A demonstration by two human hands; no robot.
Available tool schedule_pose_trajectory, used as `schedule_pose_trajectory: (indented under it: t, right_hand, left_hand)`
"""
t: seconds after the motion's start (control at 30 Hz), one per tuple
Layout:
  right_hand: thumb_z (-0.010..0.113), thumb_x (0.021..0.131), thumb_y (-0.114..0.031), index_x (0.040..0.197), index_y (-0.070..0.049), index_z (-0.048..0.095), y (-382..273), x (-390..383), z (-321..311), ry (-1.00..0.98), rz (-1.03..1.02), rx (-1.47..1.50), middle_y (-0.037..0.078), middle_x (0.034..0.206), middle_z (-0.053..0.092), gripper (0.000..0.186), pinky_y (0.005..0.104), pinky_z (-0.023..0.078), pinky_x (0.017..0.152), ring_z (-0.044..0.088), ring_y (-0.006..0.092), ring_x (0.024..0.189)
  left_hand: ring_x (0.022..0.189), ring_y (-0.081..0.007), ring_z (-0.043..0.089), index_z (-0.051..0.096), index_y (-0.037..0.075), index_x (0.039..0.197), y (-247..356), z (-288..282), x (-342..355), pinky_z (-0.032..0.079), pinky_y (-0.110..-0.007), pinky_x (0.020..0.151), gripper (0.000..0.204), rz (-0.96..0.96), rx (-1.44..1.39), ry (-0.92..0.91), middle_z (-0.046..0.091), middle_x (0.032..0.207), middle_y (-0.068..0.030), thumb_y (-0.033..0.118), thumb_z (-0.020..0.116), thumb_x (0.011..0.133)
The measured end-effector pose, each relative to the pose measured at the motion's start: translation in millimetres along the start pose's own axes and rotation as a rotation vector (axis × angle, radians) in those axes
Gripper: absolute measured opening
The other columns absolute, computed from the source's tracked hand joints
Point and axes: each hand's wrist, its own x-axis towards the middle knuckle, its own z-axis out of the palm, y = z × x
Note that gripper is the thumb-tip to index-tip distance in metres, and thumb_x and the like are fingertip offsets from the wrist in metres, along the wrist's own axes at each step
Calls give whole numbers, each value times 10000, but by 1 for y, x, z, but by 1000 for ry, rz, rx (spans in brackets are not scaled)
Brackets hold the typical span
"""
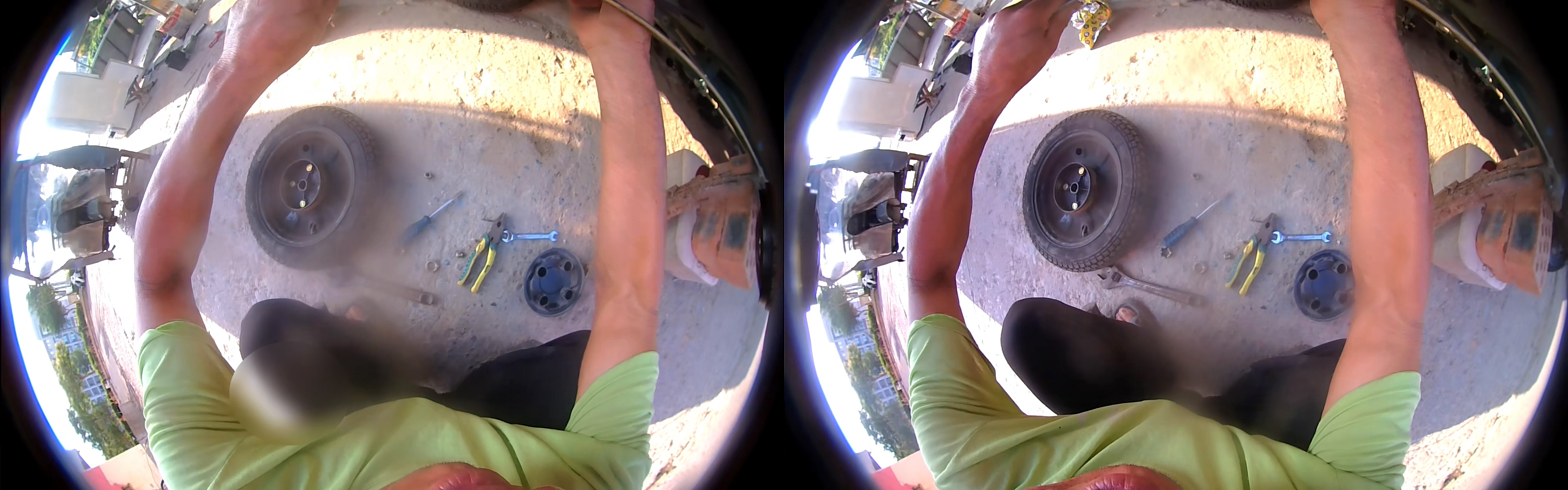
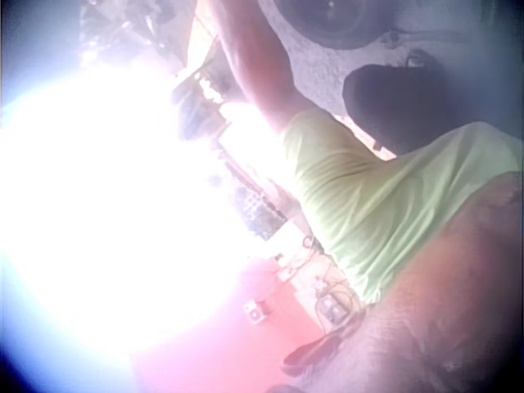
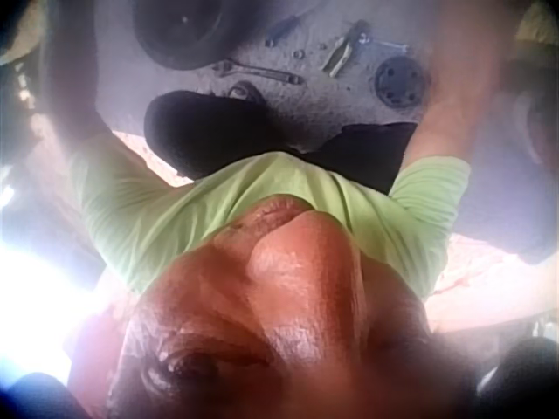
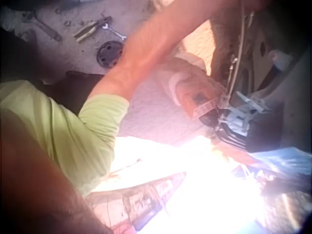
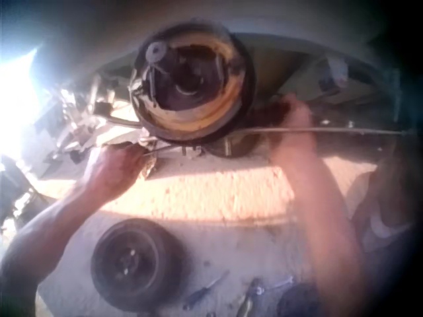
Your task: The person works on the rear brake assembly of a vehicle, using a wrench and pliers to remove and replace components, and then positions a wheel against the hub.
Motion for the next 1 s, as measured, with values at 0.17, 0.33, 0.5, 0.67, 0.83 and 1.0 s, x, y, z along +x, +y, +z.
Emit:
schedule_pose_trajectory:
  t: [0.17,0.33,0.5,0.67,0.83,1.0]
  right_hand:
    - [501,982,-259,937,-18,614,-13,-36,35,136,-3,-141,142,904,642,270,430,529,855,625,305,914]
    - [527,974,-256,902,-21,607,-14,-34,30,83,-68,-75,137,863,641,258,430,538,822,632,306,855]
    - [529,980,-273,899,-33,602,-8,-27,27,83,-110,-51,126,851,647,263,440,546,789,643,295,825]
    - [506,997,-294,928,-44,616,-10,-52,29,-126,-142,-152,126,866,657,282,424,535,826,649,277,859]
    - [485,1013,-312,963,-75,625,-4,-41,36,-7,-140,-158,97,901,661,279,413,503,874,636,246,895]
    - [475,1016,-323,988,-77,601,-4,-22,3,-54,-77,-176,99,974,655,278,418,500,884,628,252,941]
  left_hand:
    - [776,-323,688,747,141,1058,-4,-2,2,557,-442,669,224,80,-44,146,716,892,-132,309,663,937]
    - [746,-289,697,742,81,966,-22,33,20,557,-394,655,261,-45,-216,150,722,846,-122,328,731,883]
    - [785,-267,705,718,41,1009,-38,120,51,565,-407,717,286,-391,-819,-65,748,960,-136,309,706,912]
    - [814,-217,699,707,59,1070,18,249,95,555,-439,787,282,34,-438,770,732,1090,-124,312,664,954]
    - [824,-202,696,709,68,1099,137,264,126,548,-450,822,289,-113,-899,1006,719,1132,-116,316,650,964]
    - [757,-199,657,664,13,915,213,183,101,536,-373,737,215,-246,-2281,116,683,782,-93,183,551,982]
